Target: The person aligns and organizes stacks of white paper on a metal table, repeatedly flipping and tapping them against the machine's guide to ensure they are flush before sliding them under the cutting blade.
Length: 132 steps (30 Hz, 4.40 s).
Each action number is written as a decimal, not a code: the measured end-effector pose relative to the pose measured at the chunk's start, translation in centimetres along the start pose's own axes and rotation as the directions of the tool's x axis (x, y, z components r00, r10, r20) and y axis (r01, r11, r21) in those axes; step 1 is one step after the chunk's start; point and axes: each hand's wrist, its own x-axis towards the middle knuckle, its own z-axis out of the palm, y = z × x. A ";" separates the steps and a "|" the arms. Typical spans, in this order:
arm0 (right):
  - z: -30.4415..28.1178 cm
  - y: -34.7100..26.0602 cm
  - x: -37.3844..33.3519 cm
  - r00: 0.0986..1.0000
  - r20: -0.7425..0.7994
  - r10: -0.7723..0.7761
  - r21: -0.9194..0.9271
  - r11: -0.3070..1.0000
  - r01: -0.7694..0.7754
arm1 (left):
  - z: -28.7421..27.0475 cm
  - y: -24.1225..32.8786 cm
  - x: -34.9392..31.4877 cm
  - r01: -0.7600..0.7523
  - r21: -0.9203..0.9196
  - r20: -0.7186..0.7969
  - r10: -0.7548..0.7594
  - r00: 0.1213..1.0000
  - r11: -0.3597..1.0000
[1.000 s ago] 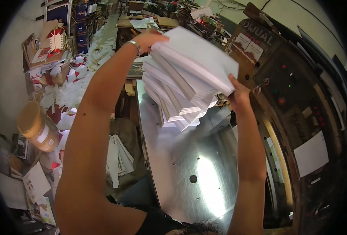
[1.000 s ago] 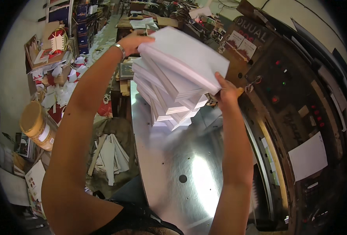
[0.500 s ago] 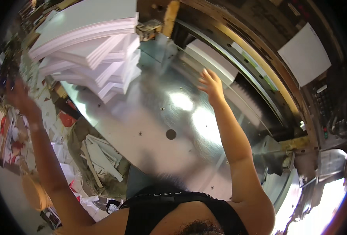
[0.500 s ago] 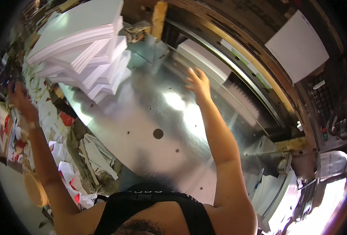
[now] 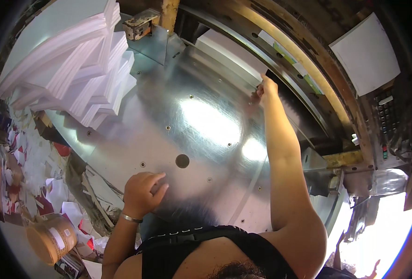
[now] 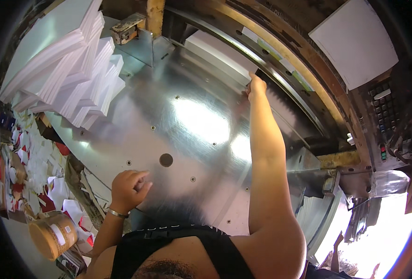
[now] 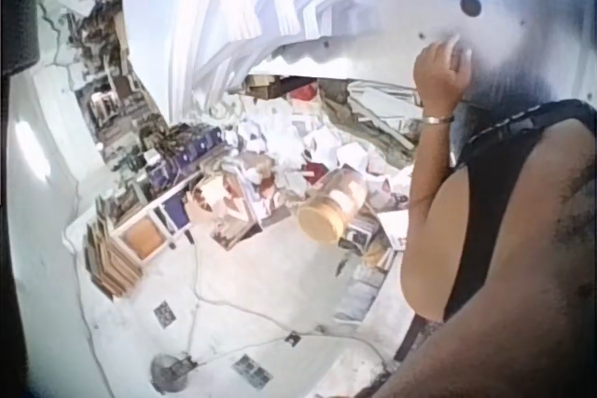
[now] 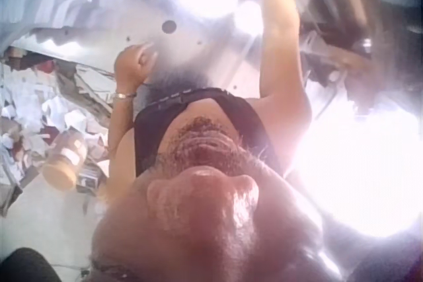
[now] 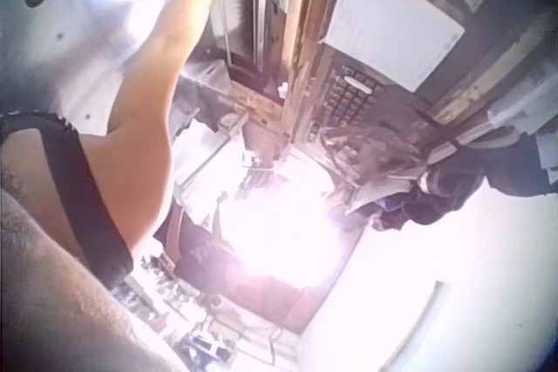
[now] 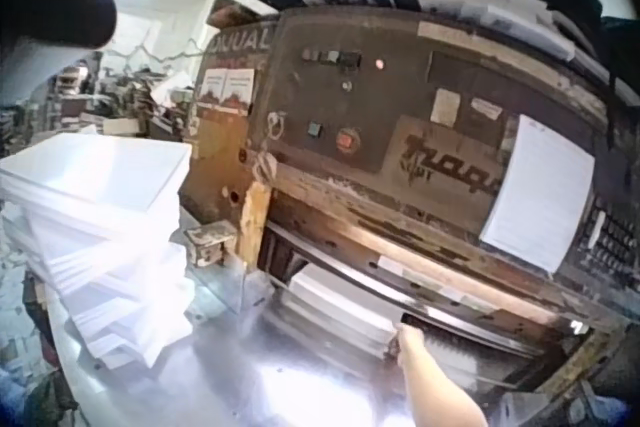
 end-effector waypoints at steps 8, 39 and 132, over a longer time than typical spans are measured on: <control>0.0 -0.9 1.8 0.988 0.017 0.151 0.302 0.942 -0.149 | -0.1 0.0 0.2 0.180 -0.060 0.009 -0.179 0.984 0.982; -22.2 14.8 -43.6 0.985 -0.038 0.169 0.188 0.969 -0.159 | 0.8 7.1 5.4 -0.307 -0.407 -0.020 0.328 0.945 0.860; -20.6 -0.7 -48.1 0.636 0.763 -0.116 -0.368 0.731 0.575 | -0.5 15.2 1.1 -0.796 -0.065 -0.129 0.785 0.605 0.602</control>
